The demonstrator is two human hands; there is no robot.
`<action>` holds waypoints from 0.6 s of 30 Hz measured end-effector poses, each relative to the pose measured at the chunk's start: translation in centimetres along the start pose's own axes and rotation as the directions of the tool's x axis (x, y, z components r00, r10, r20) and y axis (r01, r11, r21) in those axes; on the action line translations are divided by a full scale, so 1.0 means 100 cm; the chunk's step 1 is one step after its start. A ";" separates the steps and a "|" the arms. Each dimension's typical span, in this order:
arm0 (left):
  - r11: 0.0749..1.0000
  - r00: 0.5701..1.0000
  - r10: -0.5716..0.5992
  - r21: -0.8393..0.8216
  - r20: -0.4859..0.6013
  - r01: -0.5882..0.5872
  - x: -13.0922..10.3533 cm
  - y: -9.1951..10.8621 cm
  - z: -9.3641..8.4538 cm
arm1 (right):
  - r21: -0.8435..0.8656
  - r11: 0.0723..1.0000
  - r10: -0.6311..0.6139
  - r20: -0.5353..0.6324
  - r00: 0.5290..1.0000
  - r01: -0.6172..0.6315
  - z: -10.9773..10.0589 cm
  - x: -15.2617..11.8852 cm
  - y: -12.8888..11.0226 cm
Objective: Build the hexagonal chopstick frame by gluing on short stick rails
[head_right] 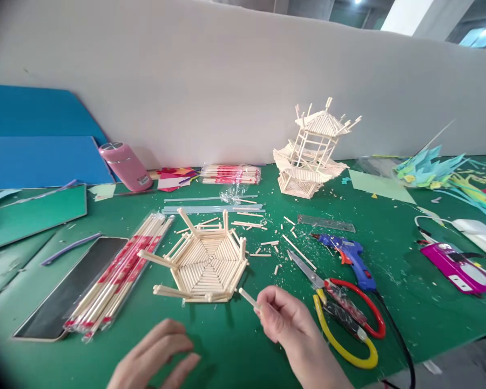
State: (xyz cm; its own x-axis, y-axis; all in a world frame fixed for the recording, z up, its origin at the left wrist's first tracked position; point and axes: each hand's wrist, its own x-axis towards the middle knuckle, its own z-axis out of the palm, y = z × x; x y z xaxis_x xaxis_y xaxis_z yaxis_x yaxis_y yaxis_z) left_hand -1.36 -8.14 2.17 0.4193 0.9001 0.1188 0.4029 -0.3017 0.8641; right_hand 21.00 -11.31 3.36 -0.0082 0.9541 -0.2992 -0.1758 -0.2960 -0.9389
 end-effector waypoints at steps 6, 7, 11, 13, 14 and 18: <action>0.756 0.921 -0.285 -0.529 0.264 0.386 0.028 0.042 0.056 | 0.286 0.943 0.160 0.060 0.985 -0.171 0.025 -0.012 0.017; 0.672 0.890 -0.327 -0.584 0.318 0.455 0.032 0.045 0.061 | 0.292 0.940 0.171 0.055 0.984 -0.179 0.026 -0.015 0.018; 0.334 0.787 -0.396 -0.724 0.473 0.603 0.041 0.048 0.070 | 0.061 0.991 0.126 -0.108 0.986 -0.120 0.007 -0.026 0.019; 0.195 0.755 -0.390 -0.755 0.526 0.626 0.043 0.047 0.070 | -0.264 0.961 -0.010 -0.342 0.940 -0.086 -0.018 -0.032 0.019; 0.135 0.741 -0.373 -0.757 0.559 0.639 0.043 0.046 0.070 | -0.419 0.903 -0.113 -0.442 0.890 -0.094 -0.032 -0.035 0.019; -0.012 0.709 -0.317 -0.750 0.630 0.661 0.047 0.042 0.070 | -0.835 0.510 -0.442 -0.461 0.769 -0.207 -0.088 -0.040 0.027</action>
State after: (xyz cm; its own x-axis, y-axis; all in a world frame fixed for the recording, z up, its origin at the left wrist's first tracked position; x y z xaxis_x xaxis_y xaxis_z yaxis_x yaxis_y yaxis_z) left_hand 8.00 -7.35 2.90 0.6824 0.5353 -0.4978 -0.3378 0.8348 0.4347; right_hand 29.24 -16.35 0.56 0.5253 0.8442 0.1065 0.7336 -0.3858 -0.5595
